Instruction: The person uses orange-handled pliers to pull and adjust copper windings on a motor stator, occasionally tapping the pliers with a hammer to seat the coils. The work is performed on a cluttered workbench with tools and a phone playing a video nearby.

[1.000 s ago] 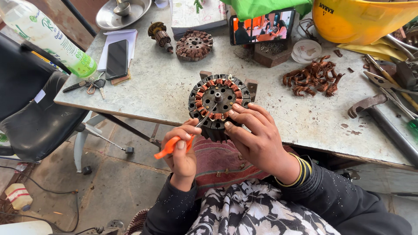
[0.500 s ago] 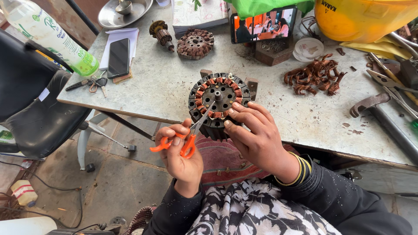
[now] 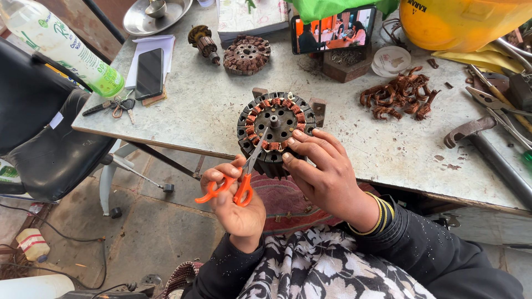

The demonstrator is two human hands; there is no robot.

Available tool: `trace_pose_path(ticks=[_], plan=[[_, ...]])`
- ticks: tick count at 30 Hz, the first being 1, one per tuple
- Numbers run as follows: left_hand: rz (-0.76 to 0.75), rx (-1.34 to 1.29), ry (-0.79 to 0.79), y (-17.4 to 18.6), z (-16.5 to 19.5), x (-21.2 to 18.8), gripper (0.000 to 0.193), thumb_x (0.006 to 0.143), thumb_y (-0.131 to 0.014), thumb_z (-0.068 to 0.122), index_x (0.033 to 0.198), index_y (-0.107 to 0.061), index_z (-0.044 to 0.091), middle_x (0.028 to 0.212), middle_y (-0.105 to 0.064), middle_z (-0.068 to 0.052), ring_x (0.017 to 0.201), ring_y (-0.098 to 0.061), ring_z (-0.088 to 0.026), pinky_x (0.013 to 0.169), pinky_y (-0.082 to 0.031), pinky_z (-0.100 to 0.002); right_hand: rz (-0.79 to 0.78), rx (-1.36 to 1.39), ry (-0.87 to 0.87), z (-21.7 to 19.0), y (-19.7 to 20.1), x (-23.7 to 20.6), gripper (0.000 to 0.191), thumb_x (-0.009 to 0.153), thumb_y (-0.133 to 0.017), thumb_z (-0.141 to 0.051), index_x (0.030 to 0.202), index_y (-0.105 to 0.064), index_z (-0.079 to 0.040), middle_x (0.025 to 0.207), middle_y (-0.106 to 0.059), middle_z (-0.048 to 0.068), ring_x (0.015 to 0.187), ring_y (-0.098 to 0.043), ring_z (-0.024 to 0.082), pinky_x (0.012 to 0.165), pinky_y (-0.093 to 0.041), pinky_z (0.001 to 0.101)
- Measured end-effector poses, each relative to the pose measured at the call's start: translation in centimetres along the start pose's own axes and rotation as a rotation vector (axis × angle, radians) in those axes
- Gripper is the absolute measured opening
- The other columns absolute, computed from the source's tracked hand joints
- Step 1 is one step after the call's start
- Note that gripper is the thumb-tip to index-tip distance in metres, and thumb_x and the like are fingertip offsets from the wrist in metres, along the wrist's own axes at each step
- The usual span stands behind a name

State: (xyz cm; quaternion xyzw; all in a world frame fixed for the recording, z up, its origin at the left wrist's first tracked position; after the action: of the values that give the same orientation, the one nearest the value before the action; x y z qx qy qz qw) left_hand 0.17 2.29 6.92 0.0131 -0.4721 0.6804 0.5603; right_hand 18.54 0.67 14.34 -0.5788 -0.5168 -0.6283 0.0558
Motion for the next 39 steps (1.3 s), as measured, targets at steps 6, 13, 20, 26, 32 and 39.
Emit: trace_pose_path(ticks=[6, 13, 20, 26, 32, 39], plan=[[-0.020, -0.034, -0.016, 0.8, -1.0, -0.2, 0.073, 0.103, -0.030, 0.075, 0.120, -0.054, 0.008, 0.100, -0.061, -0.012, 0.110, -0.063, -0.030, 0.119, -0.043, -0.048, 0.004, -0.009, 0.000, 0.2, -0.2, -0.2, 0.023, 0.086, -0.077, -0.010, 0.108, -0.072, -0.007, 0.121, -0.069, 0.012, 0.125, -0.064, 0.031, 0.111, -0.045, 0.0513], [-0.046, -0.003, -0.029, 1.8, -2.2, 0.0, 0.074, 0.107, -0.031, 0.075, 0.112, -0.059, 0.007, 0.092, -0.065, -0.014, 0.099, -0.066, -0.031, 0.115, -0.045, -0.050, -0.063, 0.048, -0.005, 1.2, 0.2, -0.8, 0.037, 0.086, -0.078, -0.012, 0.121, -0.068, -0.008, 0.137, -0.064, 0.013, 0.137, -0.055, 0.035, 0.117, -0.040, 0.0513], [-0.081, -0.038, -0.024, 1.2, -2.4, 0.2, 0.063, 0.109, -0.037, 0.065, 0.111, -0.062, 0.007, 0.093, -0.066, -0.014, 0.101, -0.067, -0.030, 0.115, -0.042, -0.049, -0.074, -0.141, -0.210, 6.7, 6.3, -6.2, 0.057, 0.079, -0.082, -0.018, 0.132, -0.064, -0.013, 0.147, -0.055, 0.015, 0.145, -0.045, 0.037, 0.120, -0.037, 0.0500], [-0.084, -0.108, 0.027, 0.8, -2.7, -0.1, 0.061, 0.108, -0.040, 0.063, 0.111, -0.064, 0.007, 0.097, -0.066, -0.014, 0.106, -0.066, -0.029, 0.122, -0.037, -0.048, -0.284, -0.586, -0.617, 15.6, 15.4, -18.8, 0.043, 0.096, -0.080, -0.027, 0.135, -0.071, -0.010, 0.127, -0.066, 0.012, 0.119, -0.062, 0.028, 0.104, -0.049, 0.0377], [-0.075, -0.144, 0.034, 0.5, -3.0, -0.2, 0.059, 0.107, -0.042, 0.060, 0.111, -0.065, 0.006, 0.100, -0.067, -0.014, 0.108, -0.065, -0.029, 0.124, -0.035, -0.048, -0.217, -0.580, -0.843, 22.5, 19.7, -31.1, 0.040, 0.103, -0.080, -0.024, 0.132, -0.066, 0.000, 0.112, -0.065, 0.019, 0.101, -0.064, 0.028, 0.093, -0.051, 0.0355], [-0.052, -0.142, 0.021, 0.4, -3.3, 0.0, 0.055, 0.107, -0.044, 0.055, 0.111, -0.068, 0.005, 0.110, -0.068, -0.014, 0.116, -0.063, -0.033, 0.125, -0.034, -0.050, -0.230, -0.580, -0.783, 24.8, 20.3, -34.1, 0.052, 0.097, -0.075, -0.009, 0.142, -0.051, 0.001, 0.123, -0.063, 0.022, 0.116, -0.064, 0.031, 0.109, -0.052, 0.0385]])
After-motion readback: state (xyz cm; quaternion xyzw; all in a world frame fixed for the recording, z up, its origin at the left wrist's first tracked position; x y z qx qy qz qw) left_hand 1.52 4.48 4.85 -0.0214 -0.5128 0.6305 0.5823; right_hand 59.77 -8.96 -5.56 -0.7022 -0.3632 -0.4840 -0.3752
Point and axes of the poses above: each hand's wrist, its own x-axis towards the middle knuckle, its own y-axis out of the back of the hand, z = x × y, the point moved 9 cm from there along x, towards the middle knuckle
